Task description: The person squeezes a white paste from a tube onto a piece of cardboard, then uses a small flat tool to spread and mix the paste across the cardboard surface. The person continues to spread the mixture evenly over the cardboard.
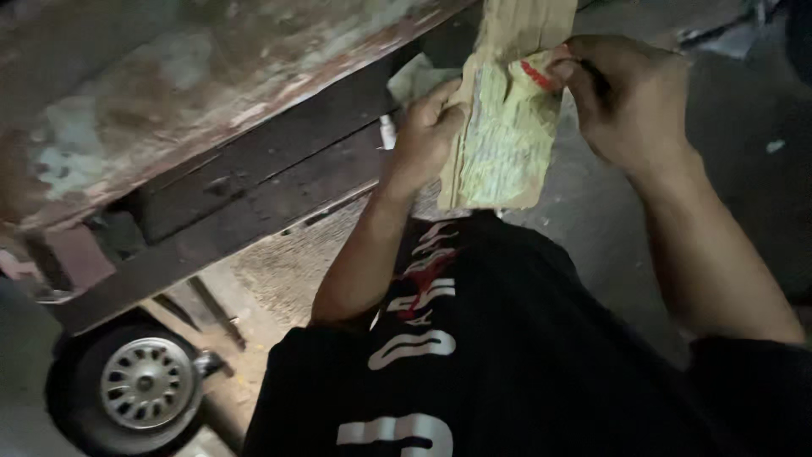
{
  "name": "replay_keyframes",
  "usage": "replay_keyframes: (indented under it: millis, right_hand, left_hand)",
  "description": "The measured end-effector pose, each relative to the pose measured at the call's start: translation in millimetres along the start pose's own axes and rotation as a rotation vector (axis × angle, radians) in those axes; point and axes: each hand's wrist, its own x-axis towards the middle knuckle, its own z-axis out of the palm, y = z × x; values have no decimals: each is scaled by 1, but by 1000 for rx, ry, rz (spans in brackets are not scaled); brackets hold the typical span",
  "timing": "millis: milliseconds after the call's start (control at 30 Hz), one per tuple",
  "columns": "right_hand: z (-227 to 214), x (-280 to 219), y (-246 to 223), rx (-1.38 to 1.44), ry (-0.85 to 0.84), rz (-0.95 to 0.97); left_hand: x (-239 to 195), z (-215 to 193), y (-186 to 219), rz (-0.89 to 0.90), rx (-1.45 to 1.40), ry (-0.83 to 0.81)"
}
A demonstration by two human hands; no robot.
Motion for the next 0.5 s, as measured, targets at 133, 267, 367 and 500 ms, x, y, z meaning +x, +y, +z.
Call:
replay_keyframes:
  millis: [133, 267, 367, 500]
  right_hand:
    - [-33, -12, 35, -283, -8, -265]
    - [-40, -30, 55, -284, -59, -340]
    - [-42, -49, 69, -228, -107, -331]
    - [-52, -62, 95, -127, -57, -389]
  left_hand:
    - [8, 54, 14, -140, 127, 23]
    - [11, 96, 19, 19, -50, 97]
    - [3, 116, 20, 30, -25, 155]
    - [1, 126, 27, -5, 17, 171]
